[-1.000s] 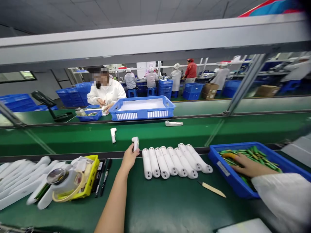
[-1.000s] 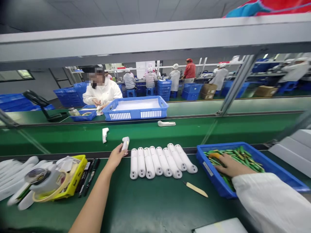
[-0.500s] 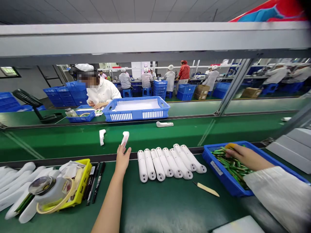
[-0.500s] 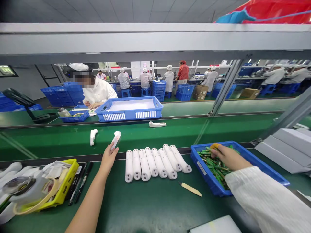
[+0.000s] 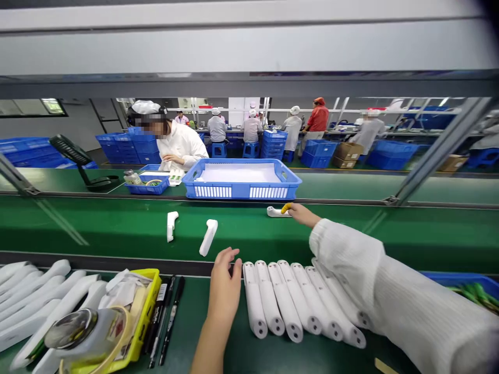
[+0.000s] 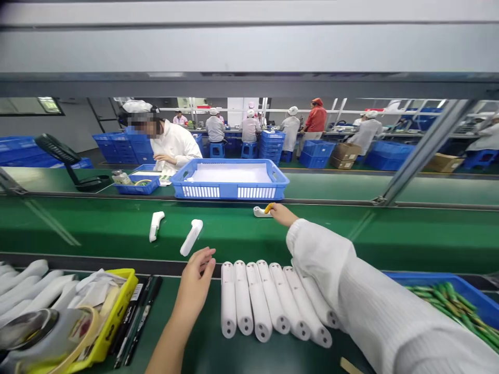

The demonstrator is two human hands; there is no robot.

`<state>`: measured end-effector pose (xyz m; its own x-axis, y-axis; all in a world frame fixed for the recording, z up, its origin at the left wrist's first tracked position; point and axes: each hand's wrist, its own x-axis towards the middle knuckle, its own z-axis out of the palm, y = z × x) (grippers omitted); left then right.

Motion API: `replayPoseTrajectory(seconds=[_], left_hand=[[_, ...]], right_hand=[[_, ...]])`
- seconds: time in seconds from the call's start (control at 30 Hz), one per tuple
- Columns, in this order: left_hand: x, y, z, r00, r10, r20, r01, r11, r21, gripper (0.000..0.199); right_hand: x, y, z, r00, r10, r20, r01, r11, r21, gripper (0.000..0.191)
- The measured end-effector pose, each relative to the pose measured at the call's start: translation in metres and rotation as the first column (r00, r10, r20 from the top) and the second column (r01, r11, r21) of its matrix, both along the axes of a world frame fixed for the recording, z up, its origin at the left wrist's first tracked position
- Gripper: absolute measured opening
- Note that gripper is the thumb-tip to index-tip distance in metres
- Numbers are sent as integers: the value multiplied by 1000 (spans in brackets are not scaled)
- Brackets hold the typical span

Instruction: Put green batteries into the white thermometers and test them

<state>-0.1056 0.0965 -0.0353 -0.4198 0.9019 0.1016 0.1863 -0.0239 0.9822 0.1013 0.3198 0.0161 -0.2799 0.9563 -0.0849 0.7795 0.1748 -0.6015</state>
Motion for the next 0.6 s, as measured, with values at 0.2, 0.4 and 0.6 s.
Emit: replayPoseTrajectory(seconds=[0.2,0.4,0.6], left_hand=[[2,-1,4,999,-22,50,22,1000,2,25],[0,-3,9,997,-63,-42,61,996,-60,31],[9,-12,26,974,-110,-197,106,994,-33,61]], right_hand=[[-65,41,-49,971,-50,235,20,992,128,33],[-76,28,-41,975,-25,220,-25,975,221,28],[-67,-59,19,977,209,-39,-193,950,247,29]])
